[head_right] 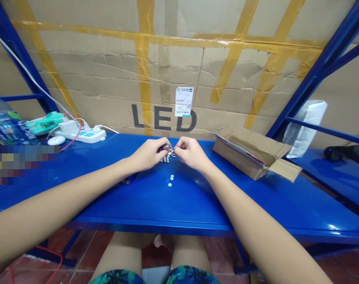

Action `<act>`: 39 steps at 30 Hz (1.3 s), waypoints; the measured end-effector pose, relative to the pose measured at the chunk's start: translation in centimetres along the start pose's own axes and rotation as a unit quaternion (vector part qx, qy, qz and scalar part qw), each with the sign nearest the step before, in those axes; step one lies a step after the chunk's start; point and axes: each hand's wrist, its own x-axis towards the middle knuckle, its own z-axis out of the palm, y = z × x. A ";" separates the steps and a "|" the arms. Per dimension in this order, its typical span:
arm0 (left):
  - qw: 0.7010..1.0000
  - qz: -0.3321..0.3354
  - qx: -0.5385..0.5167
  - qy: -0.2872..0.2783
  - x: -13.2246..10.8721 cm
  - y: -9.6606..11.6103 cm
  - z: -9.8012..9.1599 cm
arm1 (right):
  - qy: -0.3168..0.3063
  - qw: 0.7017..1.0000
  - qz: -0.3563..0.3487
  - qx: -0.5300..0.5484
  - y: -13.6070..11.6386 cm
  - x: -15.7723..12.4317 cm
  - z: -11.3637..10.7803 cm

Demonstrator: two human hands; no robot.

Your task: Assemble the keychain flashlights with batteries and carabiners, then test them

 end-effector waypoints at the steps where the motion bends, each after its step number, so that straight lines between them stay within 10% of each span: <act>1: 1.000 -0.004 -0.004 -0.006 0.0 0.1 0.0 | 0.008 0.999 -0.013 -0.034 0.0 0.0 0.0; 23: 1.000 -0.026 0.004 0.010 -0.2 0.7 -0.3 | 0.021 0.904 -0.168 -0.393 -1.4 -1.1 -0.2; 32: 0.986 -0.085 -0.144 0.024 1.1 -1.7 -1.8 | 0.036 0.984 -0.027 -0.170 -0.3 0.0 -2.3; 39: 0.988 0.019 -0.151 0.031 1.0 -1.1 -2.1 | -0.163 0.982 0.056 0.071 -0.6 -0.3 -2.1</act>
